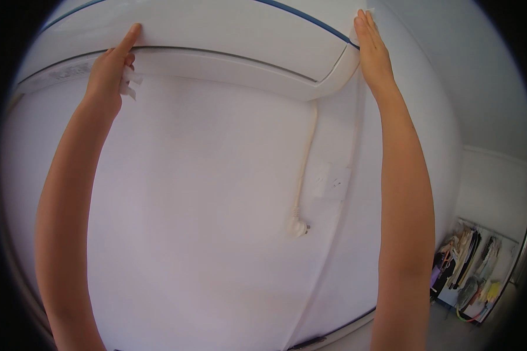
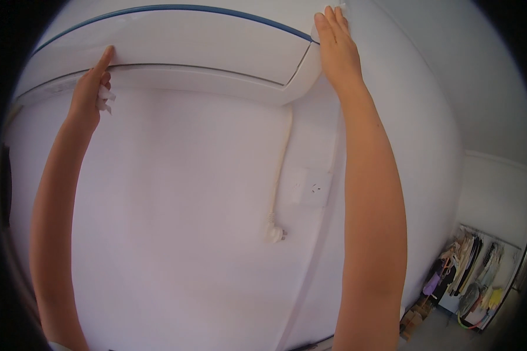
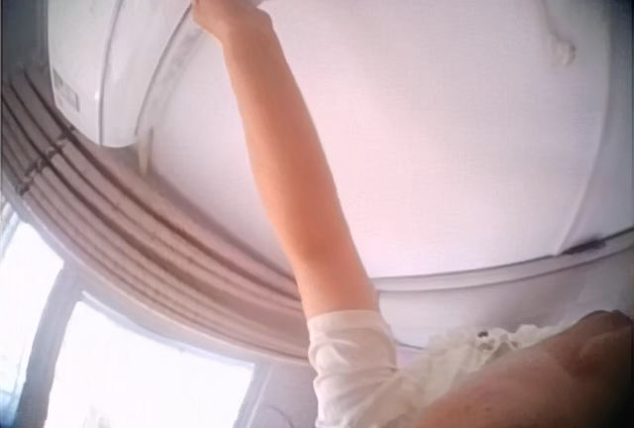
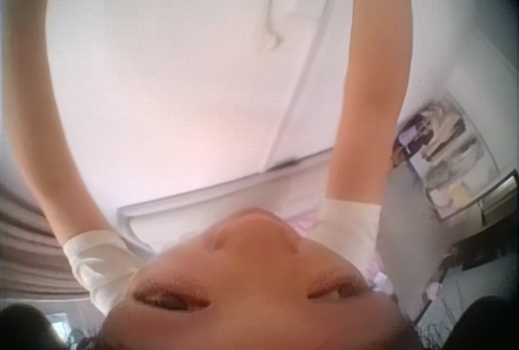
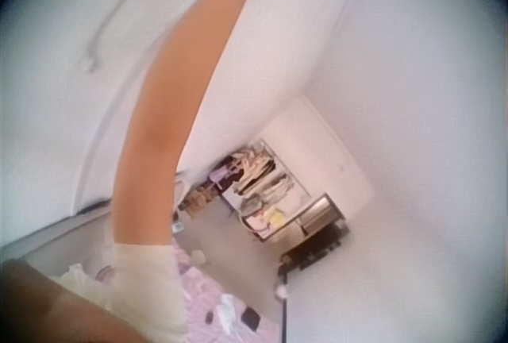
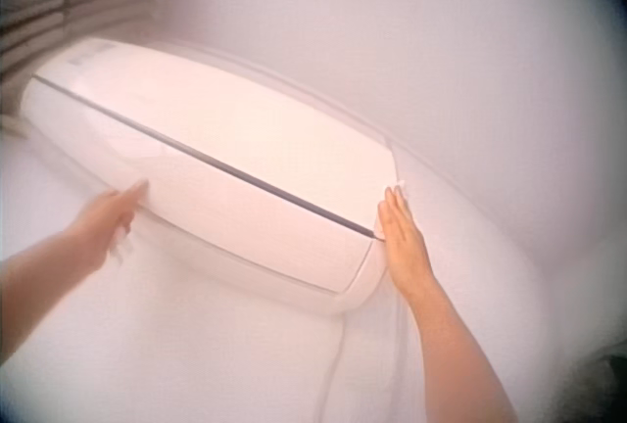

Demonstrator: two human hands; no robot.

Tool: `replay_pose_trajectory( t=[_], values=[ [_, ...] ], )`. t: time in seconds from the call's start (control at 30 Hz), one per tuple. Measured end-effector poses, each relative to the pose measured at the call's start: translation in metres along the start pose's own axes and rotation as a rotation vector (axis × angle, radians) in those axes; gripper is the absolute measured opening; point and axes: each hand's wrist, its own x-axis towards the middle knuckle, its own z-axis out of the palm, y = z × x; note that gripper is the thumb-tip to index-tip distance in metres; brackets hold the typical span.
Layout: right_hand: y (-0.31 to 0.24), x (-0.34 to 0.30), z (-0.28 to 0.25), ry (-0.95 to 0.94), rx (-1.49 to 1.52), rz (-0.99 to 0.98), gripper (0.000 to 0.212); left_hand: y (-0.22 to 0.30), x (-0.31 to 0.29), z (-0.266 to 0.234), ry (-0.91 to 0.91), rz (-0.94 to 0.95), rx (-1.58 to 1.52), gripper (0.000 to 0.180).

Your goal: The person wipes the exterior surface and lower vents of a wall-mounted air conditioning unit with a cloth.

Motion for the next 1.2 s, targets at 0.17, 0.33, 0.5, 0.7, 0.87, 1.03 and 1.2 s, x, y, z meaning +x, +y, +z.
replay_pose_trajectory(
  t=[0.17,0.33,0.5,0.7,0.87,1.03,1.2],
  values=[
    [0.001,-0.039,0.012,0.01,-0.17,-0.137,0.049,-0.003,0.003,0.003,-0.013,0.004,-0.042,0.054],
    [-0.004,-0.063,0.013,0.023,-0.191,-0.147,0.05,-0.007,0.011,-0.002,-0.009,0.013,0.009,0.053],
    [0.0,-0.068,0.011,0.023,-0.268,-0.166,0.05,-0.004,0.004,0.005,0.031,0.002,-0.028,0.054],
    [-0.003,-0.066,0.007,-0.013,-0.347,-0.202,0.05,-0.012,0.026,-0.008,0.038,-0.005,0.062,0.054],
    [-0.005,-0.065,-0.002,-0.08,-0.36,-0.143,0.054,-0.011,0.018,0.003,0.009,-0.007,-0.009,0.054],
    [-0.015,-0.062,0.001,-0.108,-0.315,-0.106,0.056,-0.009,0.024,-0.009,-0.008,-0.116,-0.047,0.052],
    [-0.025,-0.059,0.011,-0.076,-0.301,-0.088,0.056,-0.003,0.013,0.004,-0.002,-0.059,-0.06,0.051]
  ],
)
